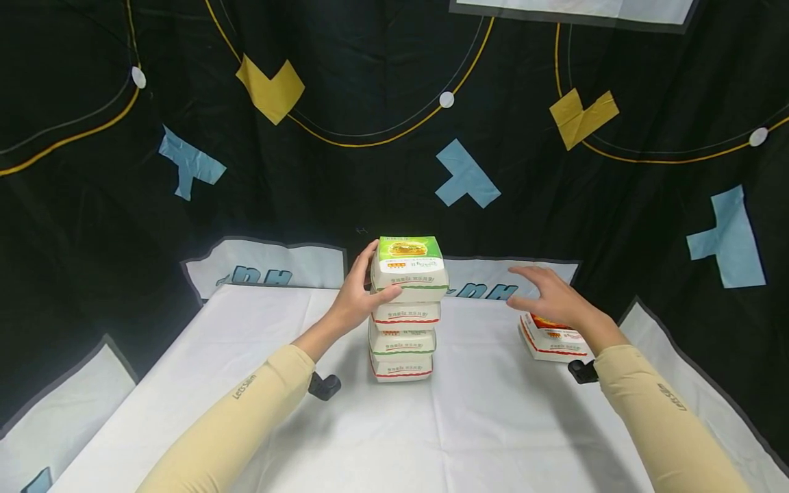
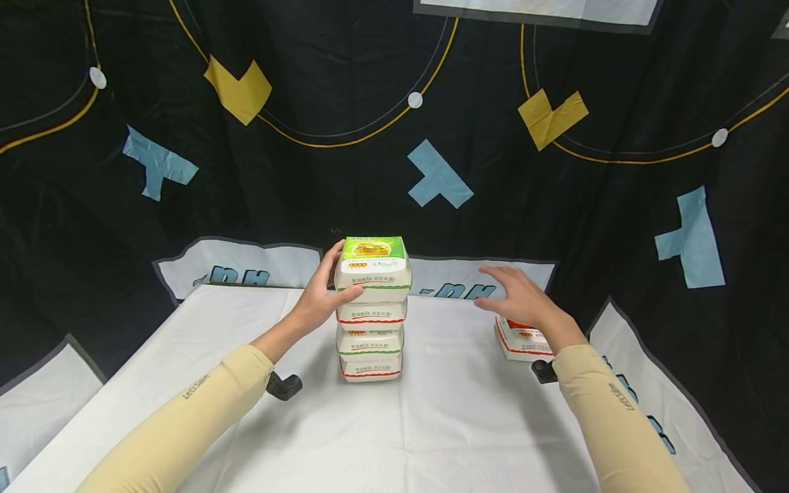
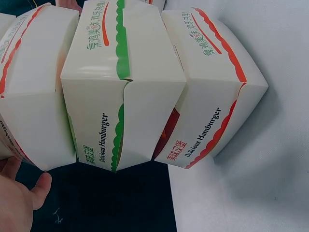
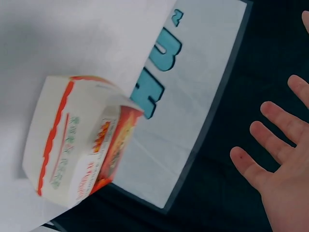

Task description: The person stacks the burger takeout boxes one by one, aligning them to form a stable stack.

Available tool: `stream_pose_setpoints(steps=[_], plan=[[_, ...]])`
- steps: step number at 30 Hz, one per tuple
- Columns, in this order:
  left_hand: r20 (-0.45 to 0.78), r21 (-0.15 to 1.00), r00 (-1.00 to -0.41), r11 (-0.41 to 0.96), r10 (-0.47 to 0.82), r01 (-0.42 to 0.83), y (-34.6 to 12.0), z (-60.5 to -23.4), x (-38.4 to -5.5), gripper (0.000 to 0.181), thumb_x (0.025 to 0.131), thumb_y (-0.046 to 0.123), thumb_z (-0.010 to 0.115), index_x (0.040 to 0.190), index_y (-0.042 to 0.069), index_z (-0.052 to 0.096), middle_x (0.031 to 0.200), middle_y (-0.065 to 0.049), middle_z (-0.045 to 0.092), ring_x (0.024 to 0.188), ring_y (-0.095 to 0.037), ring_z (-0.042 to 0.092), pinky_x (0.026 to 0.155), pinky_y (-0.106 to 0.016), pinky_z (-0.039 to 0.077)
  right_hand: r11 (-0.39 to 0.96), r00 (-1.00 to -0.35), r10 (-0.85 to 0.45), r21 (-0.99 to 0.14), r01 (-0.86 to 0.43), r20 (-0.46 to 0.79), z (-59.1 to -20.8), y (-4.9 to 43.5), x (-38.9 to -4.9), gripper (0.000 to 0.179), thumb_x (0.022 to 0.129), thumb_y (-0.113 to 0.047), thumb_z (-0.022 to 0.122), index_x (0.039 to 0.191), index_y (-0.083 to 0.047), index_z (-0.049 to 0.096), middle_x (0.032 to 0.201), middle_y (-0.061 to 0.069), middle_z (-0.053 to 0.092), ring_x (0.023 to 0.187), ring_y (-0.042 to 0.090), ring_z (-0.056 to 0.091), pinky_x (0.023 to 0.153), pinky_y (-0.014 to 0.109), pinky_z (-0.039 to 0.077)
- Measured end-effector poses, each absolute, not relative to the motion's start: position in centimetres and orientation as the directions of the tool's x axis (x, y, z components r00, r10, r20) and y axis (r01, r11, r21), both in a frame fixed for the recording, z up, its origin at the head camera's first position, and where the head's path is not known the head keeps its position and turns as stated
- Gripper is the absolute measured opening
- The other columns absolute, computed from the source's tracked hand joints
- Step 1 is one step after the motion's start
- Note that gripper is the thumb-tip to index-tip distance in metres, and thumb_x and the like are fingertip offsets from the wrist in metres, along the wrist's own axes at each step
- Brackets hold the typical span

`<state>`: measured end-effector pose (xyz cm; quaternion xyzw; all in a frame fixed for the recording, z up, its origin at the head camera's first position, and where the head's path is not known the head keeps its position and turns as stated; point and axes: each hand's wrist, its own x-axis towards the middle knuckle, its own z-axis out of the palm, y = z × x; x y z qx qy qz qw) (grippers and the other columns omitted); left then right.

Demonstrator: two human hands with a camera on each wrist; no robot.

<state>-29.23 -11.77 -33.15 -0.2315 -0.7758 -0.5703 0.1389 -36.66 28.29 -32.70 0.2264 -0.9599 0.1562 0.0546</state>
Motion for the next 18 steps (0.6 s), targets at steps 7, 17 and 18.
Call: stream_pose_setpoints(steps=[7, 17, 18], plan=[[0.472, 0.824, -0.859, 0.247, 0.199, 0.510, -11.8, -33.2, -29.3, 0.091, 0.089, 0.023, 0.069, 0.161, 0.010, 0.014, 0.154, -0.016, 0.035, 0.131, -0.033, 0.044, 0.102, -0.053, 0.044, 0.865, -0.906, -0.400, -0.268, -0.424, 0.142, -33.8, 29.6, -37.1, 0.079, 0.092, -0.056, 0.063, 0.155, -0.016, 0.037, 0.161, 0.021, 0.029, 0.145, 0.047, 0.022, 0.107, 0.078, 0.025], [0.471, 0.826, -0.859, 0.242, 0.199, 0.509, -11.8, -33.1, -29.3, 0.091, 0.089, 0.023, 0.069, 0.161, 0.011, 0.014, 0.155, -0.016, 0.035, 0.132, -0.033, 0.043, 0.104, -0.056, 0.043, 0.892, -0.934, -0.344, -0.278, -0.356, 0.091, -35.5, 31.2, -37.8, 0.083, 0.088, -0.057, 0.068, 0.155, -0.019, 0.038, 0.161, 0.022, 0.029, 0.145, 0.048, 0.022, 0.105, 0.080, 0.024], [0.471, 0.826, -0.859, 0.243, 0.199, 0.509, -11.8, -33.1, -29.2, 0.091, 0.089, 0.023, 0.069, 0.161, 0.011, 0.014, 0.155, -0.016, 0.035, 0.132, -0.033, 0.043, 0.104, -0.055, 0.043, 0.893, -0.935, -0.344, -0.277, -0.355, 0.089, -35.6, 31.2, -37.7, 0.083, 0.088, -0.056, 0.068, 0.155, -0.018, 0.038, 0.161, 0.023, 0.030, 0.145, 0.049, 0.022, 0.105, 0.080, 0.024]])
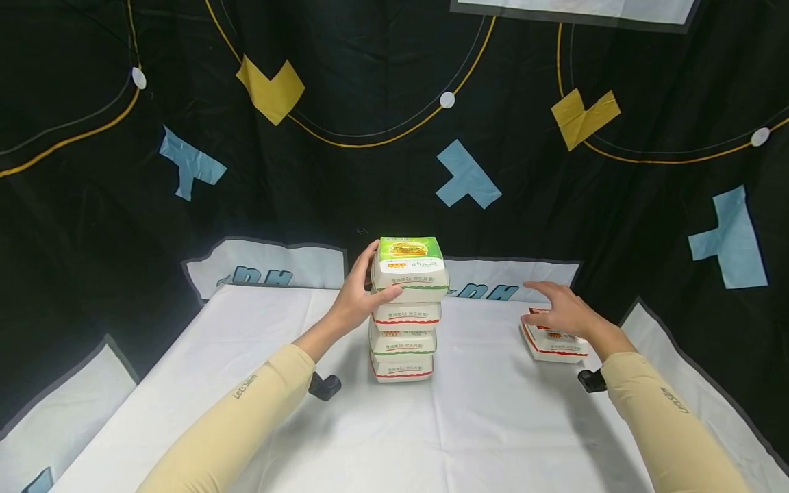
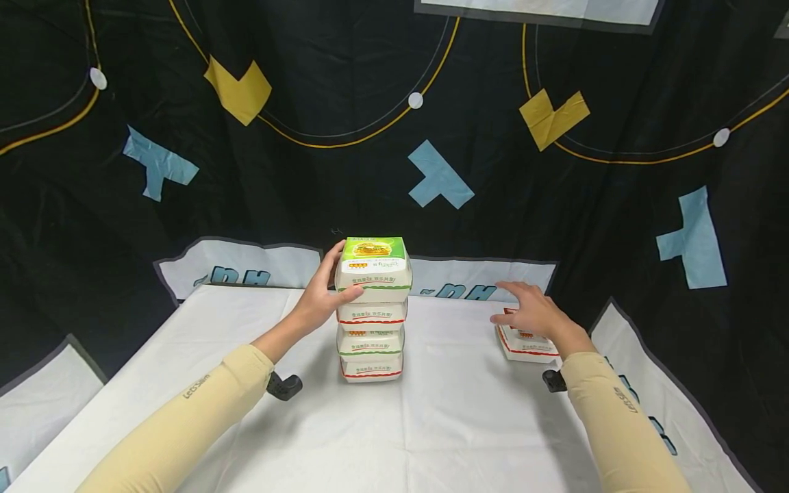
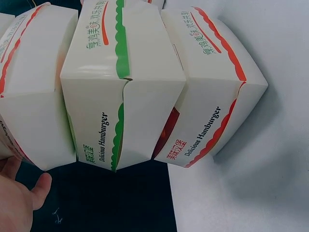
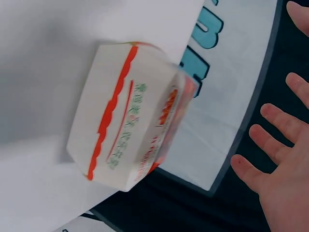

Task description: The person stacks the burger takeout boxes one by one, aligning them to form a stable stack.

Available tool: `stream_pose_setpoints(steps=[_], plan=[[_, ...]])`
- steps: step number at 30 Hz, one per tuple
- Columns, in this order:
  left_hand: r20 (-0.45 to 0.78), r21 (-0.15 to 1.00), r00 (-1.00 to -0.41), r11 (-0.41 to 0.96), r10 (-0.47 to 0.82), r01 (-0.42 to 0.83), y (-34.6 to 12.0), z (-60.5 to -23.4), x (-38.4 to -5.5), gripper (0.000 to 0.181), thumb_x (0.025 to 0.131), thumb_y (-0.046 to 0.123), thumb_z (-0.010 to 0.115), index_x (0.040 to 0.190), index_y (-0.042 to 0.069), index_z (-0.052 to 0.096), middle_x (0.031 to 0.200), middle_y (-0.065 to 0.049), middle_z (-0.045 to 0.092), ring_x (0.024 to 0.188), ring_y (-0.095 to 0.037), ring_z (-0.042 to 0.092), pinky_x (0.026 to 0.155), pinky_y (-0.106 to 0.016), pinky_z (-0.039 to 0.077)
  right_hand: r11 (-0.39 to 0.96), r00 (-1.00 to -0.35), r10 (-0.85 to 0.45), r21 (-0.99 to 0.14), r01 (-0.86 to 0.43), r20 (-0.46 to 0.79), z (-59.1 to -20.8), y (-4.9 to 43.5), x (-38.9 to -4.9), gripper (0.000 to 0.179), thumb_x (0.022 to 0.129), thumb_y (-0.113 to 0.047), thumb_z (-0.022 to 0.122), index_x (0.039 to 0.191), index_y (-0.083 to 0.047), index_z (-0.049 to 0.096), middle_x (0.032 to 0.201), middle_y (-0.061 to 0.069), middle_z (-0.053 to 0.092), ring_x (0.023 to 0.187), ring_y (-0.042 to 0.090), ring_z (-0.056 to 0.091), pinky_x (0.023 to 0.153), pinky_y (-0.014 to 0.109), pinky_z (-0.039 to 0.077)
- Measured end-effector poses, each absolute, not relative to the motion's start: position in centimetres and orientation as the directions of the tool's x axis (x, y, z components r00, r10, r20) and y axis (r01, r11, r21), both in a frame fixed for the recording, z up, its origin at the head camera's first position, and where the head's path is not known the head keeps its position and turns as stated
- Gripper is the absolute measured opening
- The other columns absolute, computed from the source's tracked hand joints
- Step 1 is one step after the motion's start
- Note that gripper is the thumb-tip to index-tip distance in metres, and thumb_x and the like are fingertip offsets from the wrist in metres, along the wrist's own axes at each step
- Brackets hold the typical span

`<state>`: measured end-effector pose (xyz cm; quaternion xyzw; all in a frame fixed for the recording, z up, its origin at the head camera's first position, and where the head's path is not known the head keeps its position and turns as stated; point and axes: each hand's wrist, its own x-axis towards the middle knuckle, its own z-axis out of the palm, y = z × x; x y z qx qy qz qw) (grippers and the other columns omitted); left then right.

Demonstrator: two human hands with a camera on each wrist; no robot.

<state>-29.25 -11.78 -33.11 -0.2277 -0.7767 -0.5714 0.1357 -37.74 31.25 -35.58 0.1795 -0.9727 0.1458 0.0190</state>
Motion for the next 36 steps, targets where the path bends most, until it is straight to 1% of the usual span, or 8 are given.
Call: stream_pose_setpoints(steps=[4, 16, 24, 33, 36], plan=[[0.474, 0.824, -0.858, 0.244, 0.199, 0.511, -11.8, -33.0, -29.2, 0.091, 0.089, 0.022, 0.069, 0.161, 0.010, 0.014, 0.155, -0.016, 0.035, 0.133, -0.033, 0.042, 0.105, -0.055, 0.042, 0.899, -0.939, -0.335, -0.269, -0.345, 0.083, -36.1, 31.7, -37.7, 0.083, 0.087, -0.054, 0.070, 0.154, -0.017, 0.039, 0.160, 0.024, 0.030, 0.144, 0.050, 0.023, 0.103, 0.081, 0.024], [0.470, 0.825, -0.860, 0.247, 0.198, 0.508, -11.8, -32.9, -29.0, 0.091, 0.089, 0.022, 0.068, 0.161, 0.009, 0.014, 0.154, -0.016, 0.035, 0.133, -0.034, 0.042, 0.104, -0.055, 0.042, 0.909, -0.957, -0.288, -0.307, -0.280, 0.021, -37.9, 32.8, -38.0, 0.085, 0.085, -0.051, 0.074, 0.154, -0.015, 0.038, 0.158, 0.027, 0.031, 0.139, 0.052, 0.024, 0.101, 0.083, 0.022], [0.464, 0.828, -0.865, 0.253, 0.193, 0.501, -11.8, -33.0, -29.0, 0.091, 0.089, 0.023, 0.069, 0.161, 0.011, 0.014, 0.156, -0.016, 0.033, 0.136, -0.034, 0.040, 0.106, -0.055, 0.041, 0.924, -0.959, -0.284, -0.259, -0.280, 0.024, -38.8, 32.9, -37.8, 0.086, 0.084, -0.053, 0.073, 0.153, -0.012, 0.041, 0.154, 0.028, 0.037, 0.136, 0.052, 0.029, 0.101, 0.080, 0.029], [0.463, 0.828, -0.865, 0.255, 0.191, 0.500, -11.7, -33.1, -29.0, 0.091, 0.089, 0.023, 0.069, 0.161, 0.011, 0.014, 0.156, -0.015, 0.034, 0.134, -0.033, 0.041, 0.103, -0.054, 0.044, 0.932, -0.957, -0.287, -0.217, -0.291, 0.052, -39.5, 33.0, -38.3, 0.085, 0.082, -0.052, 0.075, 0.150, -0.011, 0.045, 0.151, 0.028, 0.041, 0.134, 0.052, 0.034, 0.100, 0.079, 0.031], [0.463, 0.828, -0.865, 0.254, 0.196, 0.500, -11.7, -33.1, -29.0, 0.091, 0.090, 0.024, 0.069, 0.161, 0.011, 0.014, 0.155, -0.015, 0.034, 0.134, -0.033, 0.041, 0.103, -0.054, 0.044, 0.932, -0.958, -0.285, -0.221, -0.286, 0.037, -39.7, 33.1, -38.3, 0.087, 0.081, -0.054, 0.075, 0.150, -0.011, 0.045, 0.152, 0.029, 0.040, 0.134, 0.053, 0.032, 0.100, 0.081, 0.029]])
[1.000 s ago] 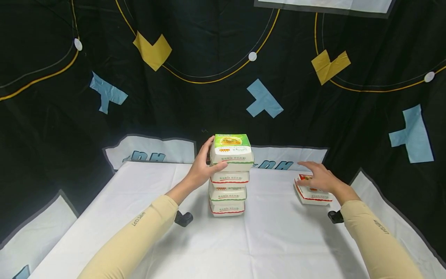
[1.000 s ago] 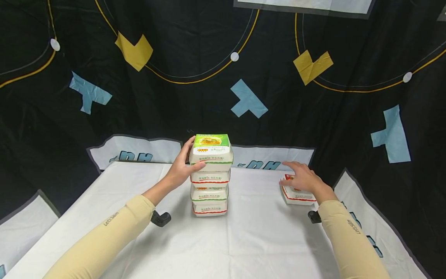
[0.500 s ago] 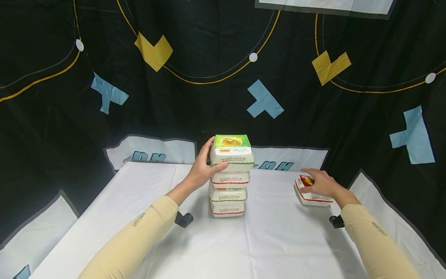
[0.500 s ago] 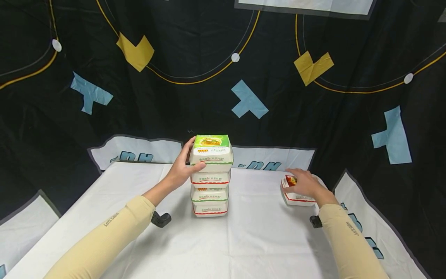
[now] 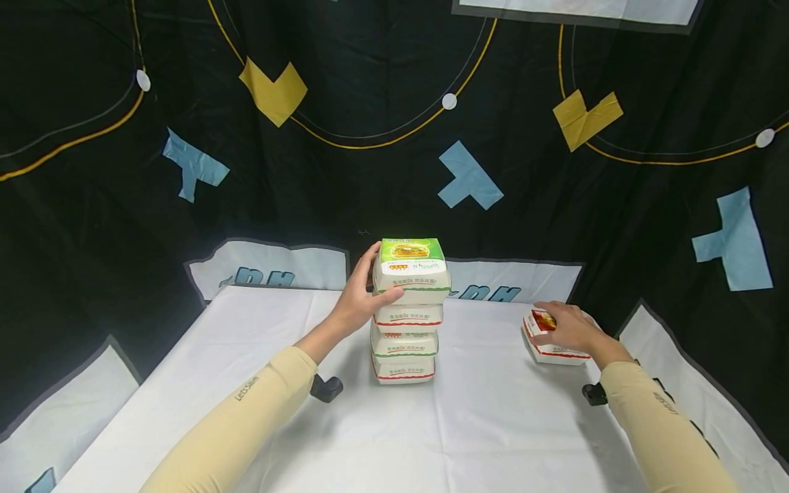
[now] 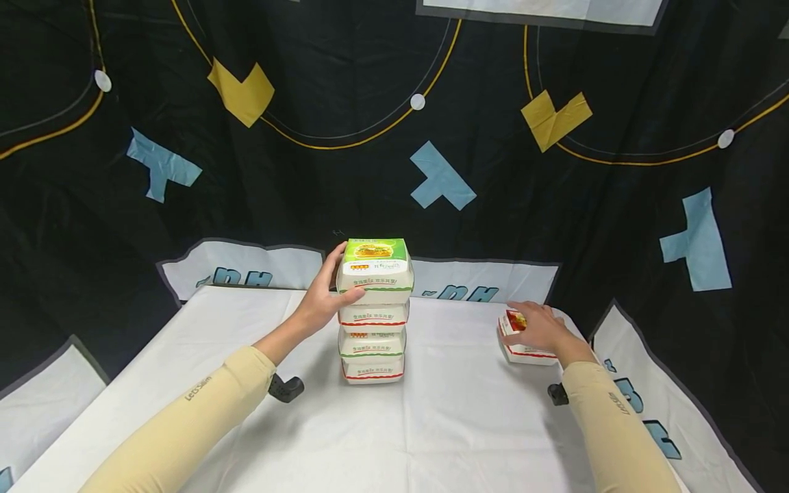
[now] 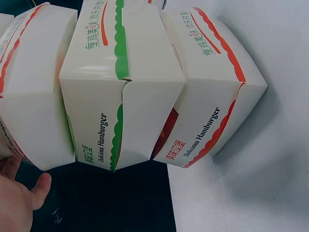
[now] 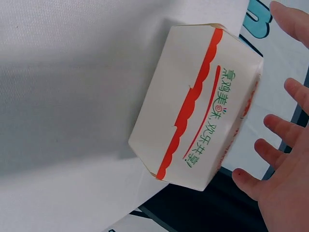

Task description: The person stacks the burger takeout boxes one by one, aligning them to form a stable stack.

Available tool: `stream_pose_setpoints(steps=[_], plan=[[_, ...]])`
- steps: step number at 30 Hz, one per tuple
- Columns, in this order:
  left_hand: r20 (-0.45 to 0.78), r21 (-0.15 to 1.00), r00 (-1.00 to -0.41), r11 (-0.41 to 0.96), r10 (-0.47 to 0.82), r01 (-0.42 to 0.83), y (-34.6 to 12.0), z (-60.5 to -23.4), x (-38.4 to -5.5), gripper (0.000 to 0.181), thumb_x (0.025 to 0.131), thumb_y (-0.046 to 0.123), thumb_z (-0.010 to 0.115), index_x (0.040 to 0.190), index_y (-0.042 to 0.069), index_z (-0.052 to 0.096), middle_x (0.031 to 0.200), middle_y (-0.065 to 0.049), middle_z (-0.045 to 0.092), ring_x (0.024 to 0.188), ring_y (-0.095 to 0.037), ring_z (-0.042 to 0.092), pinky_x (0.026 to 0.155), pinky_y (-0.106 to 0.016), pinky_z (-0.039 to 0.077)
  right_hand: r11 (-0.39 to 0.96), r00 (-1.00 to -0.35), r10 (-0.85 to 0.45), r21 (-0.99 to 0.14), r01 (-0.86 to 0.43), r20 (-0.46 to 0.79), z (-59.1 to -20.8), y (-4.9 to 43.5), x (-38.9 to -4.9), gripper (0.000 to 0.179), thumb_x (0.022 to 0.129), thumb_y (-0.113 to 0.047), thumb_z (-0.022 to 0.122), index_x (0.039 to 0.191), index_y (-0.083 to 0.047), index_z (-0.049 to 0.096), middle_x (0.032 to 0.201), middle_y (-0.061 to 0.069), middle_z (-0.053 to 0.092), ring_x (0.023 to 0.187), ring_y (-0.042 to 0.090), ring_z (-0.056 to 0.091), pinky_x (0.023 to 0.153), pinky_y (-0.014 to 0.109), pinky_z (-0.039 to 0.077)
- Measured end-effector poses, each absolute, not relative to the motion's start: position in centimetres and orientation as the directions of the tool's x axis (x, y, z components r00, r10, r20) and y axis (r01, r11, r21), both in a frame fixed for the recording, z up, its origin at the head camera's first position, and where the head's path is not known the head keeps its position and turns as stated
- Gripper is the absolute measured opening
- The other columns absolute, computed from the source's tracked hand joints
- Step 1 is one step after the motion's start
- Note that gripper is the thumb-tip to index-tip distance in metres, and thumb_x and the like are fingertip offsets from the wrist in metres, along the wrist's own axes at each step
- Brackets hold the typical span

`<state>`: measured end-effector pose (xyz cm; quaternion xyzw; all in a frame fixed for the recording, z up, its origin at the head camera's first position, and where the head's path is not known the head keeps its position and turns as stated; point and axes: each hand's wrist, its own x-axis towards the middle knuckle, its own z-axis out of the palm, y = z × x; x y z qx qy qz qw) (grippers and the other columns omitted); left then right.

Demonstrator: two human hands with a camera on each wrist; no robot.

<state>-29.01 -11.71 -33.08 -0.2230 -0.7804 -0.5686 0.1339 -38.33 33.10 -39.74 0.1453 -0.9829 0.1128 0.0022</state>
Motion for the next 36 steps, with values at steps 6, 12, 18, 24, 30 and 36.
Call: stream_pose_setpoints(steps=[6, 12, 18, 24, 30, 36], plan=[[0.462, 0.827, -0.864, 0.253, 0.202, 0.502, -11.7, -33.1, -29.0, 0.091, 0.090, 0.024, 0.069, 0.161, 0.011, 0.013, 0.155, -0.015, 0.035, 0.133, -0.032, 0.041, 0.102, -0.052, 0.045, 0.935, -0.965, -0.261, -0.247, -0.253, 0.001, -40.0, 33.4, -38.2, 0.090, 0.080, -0.054, 0.077, 0.151, -0.011, 0.042, 0.153, 0.029, 0.036, 0.135, 0.054, 0.028, 0.100, 0.083, 0.024], [0.465, 0.823, -0.862, 0.258, 0.204, 0.505, -11.6, -33.3, -29.0, 0.091, 0.090, 0.024, 0.069, 0.161, 0.011, 0.013, 0.156, -0.015, 0.034, 0.134, -0.032, 0.041, 0.102, -0.052, 0.045, 0.937, -0.971, -0.236, -0.274, -0.217, -0.036, -40.6, 33.5, -38.4, 0.090, 0.081, -0.052, 0.077, 0.152, -0.011, 0.040, 0.155, 0.031, 0.032, 0.137, 0.055, 0.022, 0.101, 0.084, 0.020], [0.475, 0.816, -0.858, 0.265, 0.197, 0.513, -12.0, -35.3, -31.3, 0.094, 0.089, 0.027, 0.070, 0.162, 0.021, 0.012, 0.157, -0.010, 0.033, 0.135, -0.029, 0.041, 0.102, -0.052, 0.044, 0.940, -0.975, -0.217, -0.279, -0.196, -0.048, -41.2, 33.6, -38.6, 0.091, 0.082, -0.051, 0.076, 0.154, -0.011, 0.037, 0.155, 0.032, 0.029, 0.136, 0.056, 0.020, 0.100, 0.085, 0.019], [0.494, 0.810, -0.849, 0.255, 0.185, 0.527, -12.1, -36.3, -32.3, 0.092, 0.088, 0.034, 0.071, 0.160, 0.033, 0.014, 0.157, -0.003, 0.034, 0.136, -0.027, 0.039, 0.104, -0.056, 0.042, 0.948, -0.976, -0.212, -0.253, -0.191, -0.056, -41.4, 33.5, -38.7, 0.090, 0.082, -0.050, 0.075, 0.153, -0.010, 0.037, 0.153, 0.032, 0.030, 0.134, 0.056, 0.024, 0.101, 0.084, 0.021], [0.498, 0.805, -0.848, 0.268, 0.182, 0.529, -12.2, -36.1, -32.2, 0.091, 0.088, 0.037, 0.071, 0.160, 0.033, 0.016, 0.155, -0.001, 0.035, 0.135, -0.024, 0.040, 0.106, -0.054, 0.042, 0.956, -0.974, -0.217, -0.218, -0.198, -0.065, -41.5, 33.8, -38.7, 0.092, 0.080, -0.052, 0.076, 0.153, -0.011, 0.037, 0.152, 0.031, 0.033, 0.131, 0.055, 0.028, 0.101, 0.082, 0.024], [0.497, 0.808, -0.850, 0.265, 0.174, 0.526, -12.4, -36.0, -32.2, 0.092, 0.087, 0.038, 0.072, 0.160, 0.034, 0.015, 0.155, 0.000, 0.036, 0.134, -0.022, 0.041, 0.103, -0.052, 0.045, 0.954, -0.967, -0.246, -0.194, -0.228, -0.071, -41.3, 34.1, -38.6, 0.098, 0.078, -0.057, 0.076, 0.154, -0.010, 0.036, 0.152, 0.033, 0.032, 0.132, 0.055, 0.026, 0.101, 0.083, 0.022]])
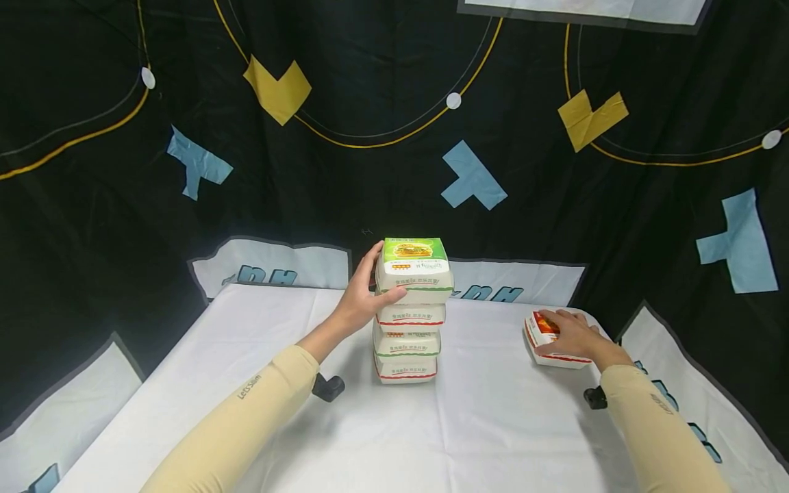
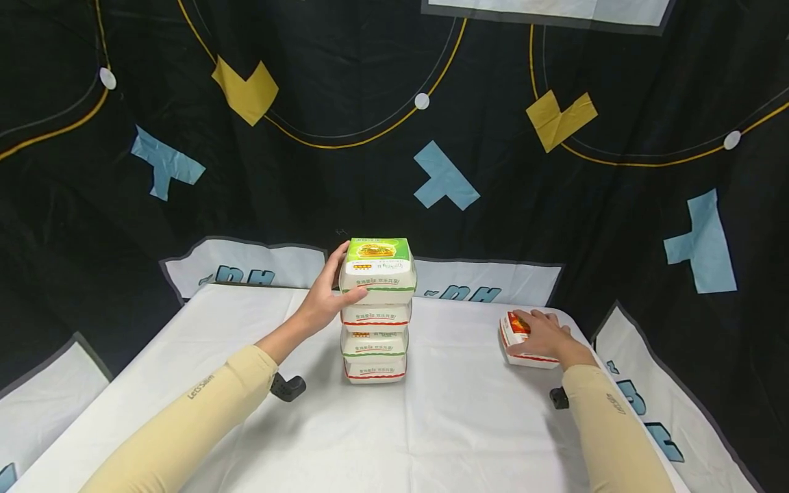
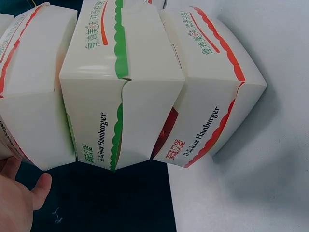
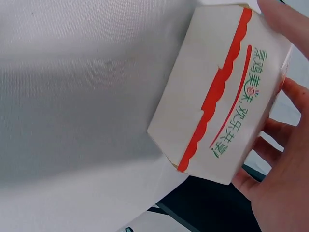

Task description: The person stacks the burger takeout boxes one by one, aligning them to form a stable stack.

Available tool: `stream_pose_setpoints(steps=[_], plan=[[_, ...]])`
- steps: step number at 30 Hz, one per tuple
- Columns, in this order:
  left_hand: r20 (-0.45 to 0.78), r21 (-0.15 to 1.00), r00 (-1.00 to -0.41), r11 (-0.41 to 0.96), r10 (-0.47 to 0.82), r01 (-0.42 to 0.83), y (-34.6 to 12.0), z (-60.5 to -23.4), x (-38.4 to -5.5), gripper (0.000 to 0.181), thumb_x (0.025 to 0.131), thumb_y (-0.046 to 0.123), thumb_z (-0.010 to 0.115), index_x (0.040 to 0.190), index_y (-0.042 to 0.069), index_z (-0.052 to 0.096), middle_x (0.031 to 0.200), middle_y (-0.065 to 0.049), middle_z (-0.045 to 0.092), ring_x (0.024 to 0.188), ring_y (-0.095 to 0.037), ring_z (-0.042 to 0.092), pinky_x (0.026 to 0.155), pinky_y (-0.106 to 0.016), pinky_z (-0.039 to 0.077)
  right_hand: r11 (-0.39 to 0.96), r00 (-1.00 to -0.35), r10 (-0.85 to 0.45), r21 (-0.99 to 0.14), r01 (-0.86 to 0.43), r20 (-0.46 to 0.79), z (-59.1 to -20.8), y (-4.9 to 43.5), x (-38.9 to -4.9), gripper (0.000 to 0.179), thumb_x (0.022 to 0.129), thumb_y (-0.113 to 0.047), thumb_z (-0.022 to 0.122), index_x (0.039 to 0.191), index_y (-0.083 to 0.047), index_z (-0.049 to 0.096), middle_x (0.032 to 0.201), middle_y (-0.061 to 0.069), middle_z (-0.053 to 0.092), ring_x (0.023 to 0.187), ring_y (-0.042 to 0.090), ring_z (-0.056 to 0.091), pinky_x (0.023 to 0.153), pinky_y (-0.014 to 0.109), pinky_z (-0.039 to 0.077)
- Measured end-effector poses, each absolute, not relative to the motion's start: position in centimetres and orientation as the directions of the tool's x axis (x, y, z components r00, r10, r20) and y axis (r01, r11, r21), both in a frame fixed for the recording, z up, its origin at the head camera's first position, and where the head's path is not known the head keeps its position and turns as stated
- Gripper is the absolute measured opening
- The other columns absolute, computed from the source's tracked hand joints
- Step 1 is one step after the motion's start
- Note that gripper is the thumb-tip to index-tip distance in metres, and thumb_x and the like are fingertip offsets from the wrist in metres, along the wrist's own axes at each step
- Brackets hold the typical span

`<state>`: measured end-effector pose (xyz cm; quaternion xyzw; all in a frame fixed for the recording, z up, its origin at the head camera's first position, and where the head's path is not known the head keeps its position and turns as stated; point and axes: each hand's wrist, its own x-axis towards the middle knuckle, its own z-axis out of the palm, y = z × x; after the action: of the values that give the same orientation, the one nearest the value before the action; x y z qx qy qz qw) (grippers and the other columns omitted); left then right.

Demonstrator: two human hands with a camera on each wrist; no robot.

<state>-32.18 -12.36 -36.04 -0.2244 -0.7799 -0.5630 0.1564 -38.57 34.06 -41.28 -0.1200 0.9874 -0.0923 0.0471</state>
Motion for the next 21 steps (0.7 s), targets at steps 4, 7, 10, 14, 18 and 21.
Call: stream_pose_setpoints(steps=[4, 7, 10, 14, 18, 21], plan=[[0.491, 0.814, -0.853, 0.256, 0.179, 0.522, -12.4, -36.1, -32.3, 0.092, 0.088, 0.035, 0.072, 0.160, 0.034, 0.015, 0.155, -0.001, 0.036, 0.134, -0.025, 0.041, 0.102, -0.051, 0.045, 0.955, -0.963, -0.250, -0.190, -0.228, -0.104, -41.0, 34.1, -38.3, 0.104, 0.074, -0.055, 0.080, 0.155, -0.009, 0.034, 0.153, 0.033, 0.031, 0.130, 0.054, 0.028, 0.100, 0.081, 0.028], [0.490, 0.816, -0.852, 0.247, 0.183, 0.523, -12.5, -36.1, -32.4, 0.093, 0.088, 0.032, 0.071, 0.161, 0.032, 0.013, 0.156, -0.003, 0.035, 0.135, -0.028, 0.040, 0.103, -0.053, 0.044, 0.957, -0.960, -0.244, -0.194, -0.216, -0.137, -40.7, 34.2, -38.1, 0.108, 0.072, -0.052, 0.083, 0.156, -0.009, 0.031, 0.153, 0.033, 0.028, 0.130, 0.054, 0.026, 0.099, 0.079, 0.032], [0.482, 0.819, -0.856, 0.249, 0.187, 0.516, -12.4, -36.0, -32.2, 0.094, 0.089, 0.029, 0.071, 0.162, 0.029, 0.011, 0.158, -0.006, 0.033, 0.137, -0.030, 0.039, 0.105, -0.055, 0.041, 0.956, -0.957, -0.243, -0.205, -0.210, -0.155, -40.7, 34.4, -38.1, 0.109, 0.071, -0.047, 0.086, 0.157, -0.009, 0.030, 0.153, 0.032, 0.028, 0.130, 0.053, 0.025, 0.100, 0.079, 0.031], [0.464, 0.828, -0.864, 0.253, 0.195, 0.501, -12.3, -35.0, -31.2, 0.094, 0.089, 0.025, 0.070, 0.162, 0.020, 0.010, 0.158, -0.011, 0.031, 0.138, -0.032, 0.038, 0.108, -0.055, 0.040, 0.953, -0.957, -0.246, -0.216, -0.211, -0.153, -41.0, 34.6, -38.4, 0.108, 0.070, -0.040, 0.088, 0.156, -0.010, 0.030, 0.153, 0.031, 0.030, 0.130, 0.052, 0.025, 0.102, 0.079, 0.028], [0.463, 0.829, -0.864, 0.248, 0.200, 0.501, -12.0, -33.5, -29.6, 0.092, 0.089, 0.024, 0.069, 0.161, 0.010, 0.013, 0.156, -0.015, 0.033, 0.137, -0.032, 0.039, 0.108, -0.055, 0.040, 0.949, -0.958, -0.251, -0.230, -0.215, -0.139, -41.5, 34.8, -38.6, 0.109, 0.069, -0.037, 0.089, 0.156, -0.009, 0.030, 0.153, 0.032, 0.028, 0.130, 0.054, 0.025, 0.100, 0.079, 0.031], [0.461, 0.829, -0.865, 0.252, 0.198, 0.499, -12.0, -33.5, -29.6, 0.092, 0.089, 0.025, 0.069, 0.161, 0.012, 0.014, 0.157, -0.014, 0.033, 0.138, -0.031, 0.038, 0.108, -0.056, 0.039, 0.943, -0.958, -0.251, -0.258, -0.210, -0.137, -41.6, 34.8, -38.5, 0.109, 0.069, -0.034, 0.090, 0.156, -0.009, 0.030, 0.153, 0.034, 0.025, 0.129, 0.056, 0.026, 0.100, 0.077, 0.035]])
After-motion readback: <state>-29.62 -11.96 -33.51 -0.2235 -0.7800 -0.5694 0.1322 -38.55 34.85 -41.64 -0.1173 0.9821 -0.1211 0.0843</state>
